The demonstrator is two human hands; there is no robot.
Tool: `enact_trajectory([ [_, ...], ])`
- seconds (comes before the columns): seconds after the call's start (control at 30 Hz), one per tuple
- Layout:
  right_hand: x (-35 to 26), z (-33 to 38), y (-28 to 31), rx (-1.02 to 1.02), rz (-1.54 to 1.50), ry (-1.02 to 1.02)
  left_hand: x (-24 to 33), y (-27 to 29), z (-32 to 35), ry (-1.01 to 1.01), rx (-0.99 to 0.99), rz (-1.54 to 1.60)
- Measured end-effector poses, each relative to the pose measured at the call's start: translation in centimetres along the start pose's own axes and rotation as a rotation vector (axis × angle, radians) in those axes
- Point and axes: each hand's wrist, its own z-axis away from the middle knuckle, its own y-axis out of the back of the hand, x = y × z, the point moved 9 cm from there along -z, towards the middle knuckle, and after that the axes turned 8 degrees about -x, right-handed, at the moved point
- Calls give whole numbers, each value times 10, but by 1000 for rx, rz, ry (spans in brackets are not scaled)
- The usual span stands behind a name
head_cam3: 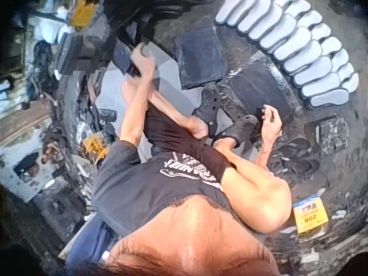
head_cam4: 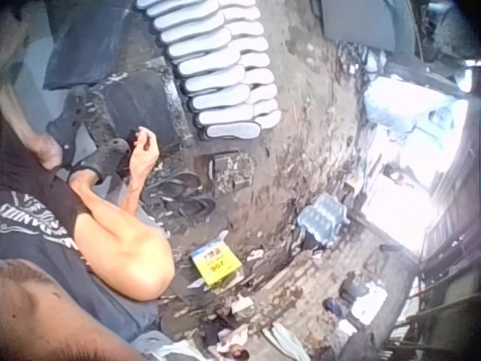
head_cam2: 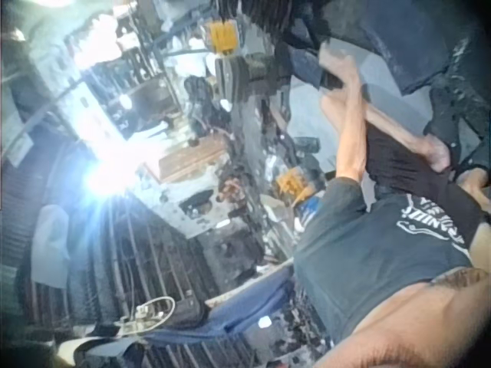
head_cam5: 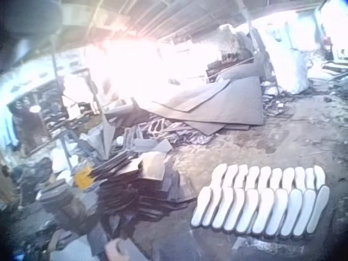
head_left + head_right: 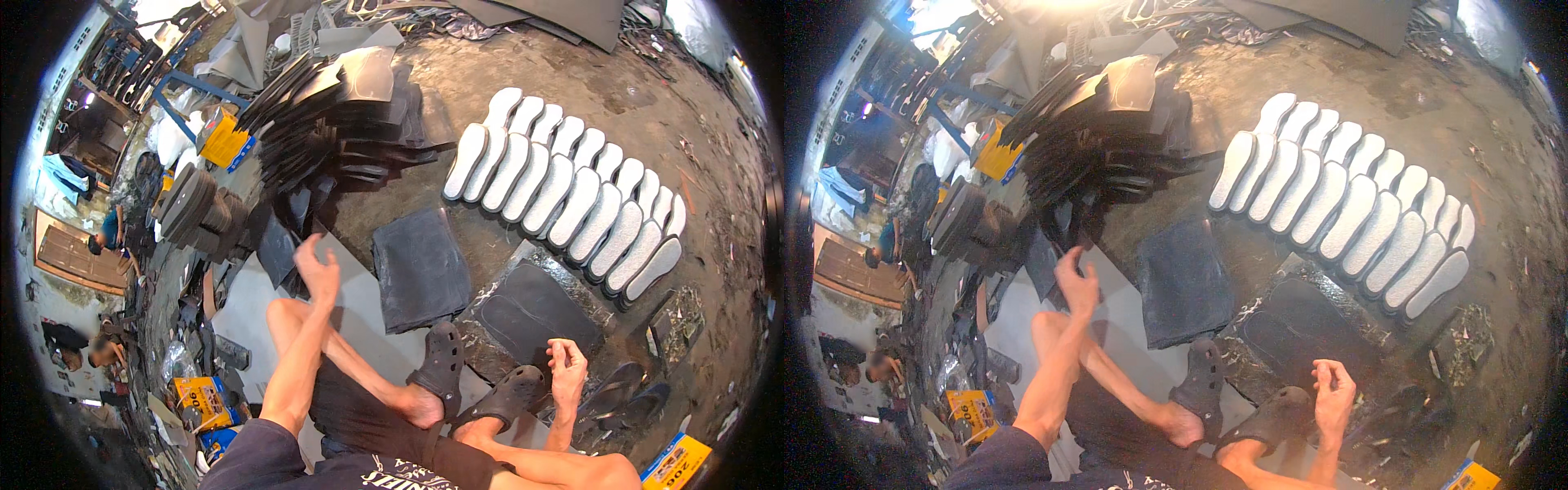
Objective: The person sits on the floor and repeatedly picks up black shoe insoles, flips them over, and places them into a neat row of white insoles. The person handles the insoles one at a time, occasionally adjusting their position before stacking them.
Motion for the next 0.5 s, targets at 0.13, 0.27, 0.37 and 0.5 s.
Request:
enact_trajectory([
  [0.13,12,7,5,17,-40,9,55,-116,-14,-177,-192,-13],
  [0.27,31,18,17,30,-28,-76,65,-167,-18,-99,-490,-140],
  [0.37,39,24,26,61,-34,-80,77,-169,-28,-26,-633,-39],
  [0.5,40,23,14,24,-56,-43,39,-148,-53,223,-604,159],
])
